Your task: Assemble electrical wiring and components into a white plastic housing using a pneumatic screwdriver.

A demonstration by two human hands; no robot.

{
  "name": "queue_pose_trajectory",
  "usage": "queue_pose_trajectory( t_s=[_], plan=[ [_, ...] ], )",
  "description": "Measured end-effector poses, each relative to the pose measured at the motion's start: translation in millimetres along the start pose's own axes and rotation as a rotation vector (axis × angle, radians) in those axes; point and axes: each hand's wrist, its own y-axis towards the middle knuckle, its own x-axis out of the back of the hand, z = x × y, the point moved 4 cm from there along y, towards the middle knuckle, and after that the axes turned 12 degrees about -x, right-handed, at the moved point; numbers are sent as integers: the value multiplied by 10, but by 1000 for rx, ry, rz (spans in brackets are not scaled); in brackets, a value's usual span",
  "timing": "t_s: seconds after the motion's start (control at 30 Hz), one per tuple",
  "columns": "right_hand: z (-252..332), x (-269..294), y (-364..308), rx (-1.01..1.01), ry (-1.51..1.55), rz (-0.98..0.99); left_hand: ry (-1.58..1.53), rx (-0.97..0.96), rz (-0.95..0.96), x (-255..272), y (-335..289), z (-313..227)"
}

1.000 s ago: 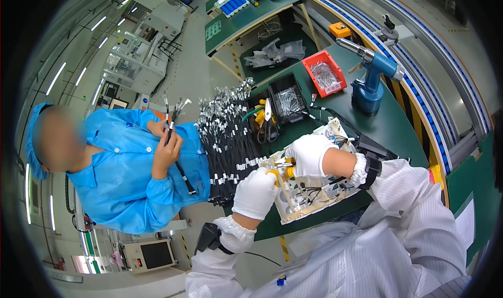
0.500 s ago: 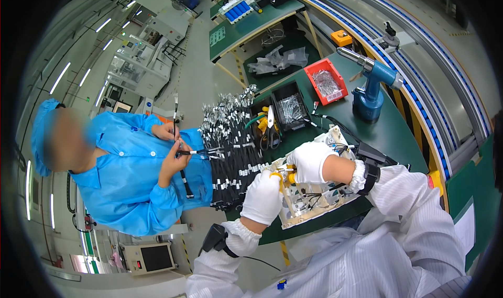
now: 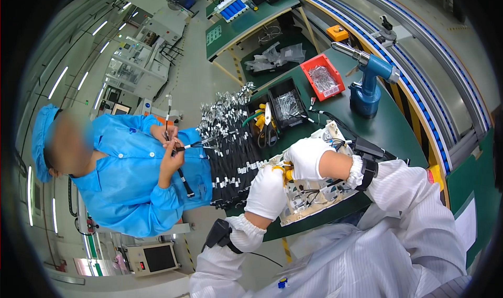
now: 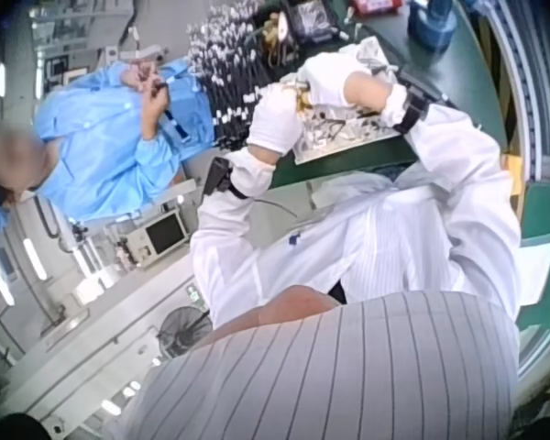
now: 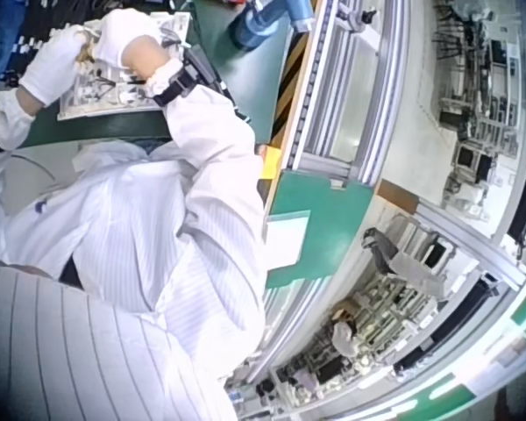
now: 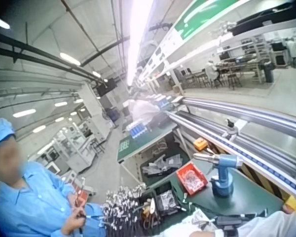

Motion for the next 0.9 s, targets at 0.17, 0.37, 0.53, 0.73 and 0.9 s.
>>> queue_pose_trajectory(
  t_s=[0.17,0.37,0.53,0.73,0.9],
  plan=[
    [-51,-14,3,-3,4,25,2,23,14,-17,22,-27],
    [-12,19,-22,-1,2,40,7,14,44,-94,12,48],
    [-18,31,-21,40,20,50,-116,189,102,1,81,128],
    [-84,13,-20,23,43,39,-238,329,-104,-131,-194,96],
    [13,56,-109,42,-12,67,-407,370,-229,-240,-458,63]
  ],
)
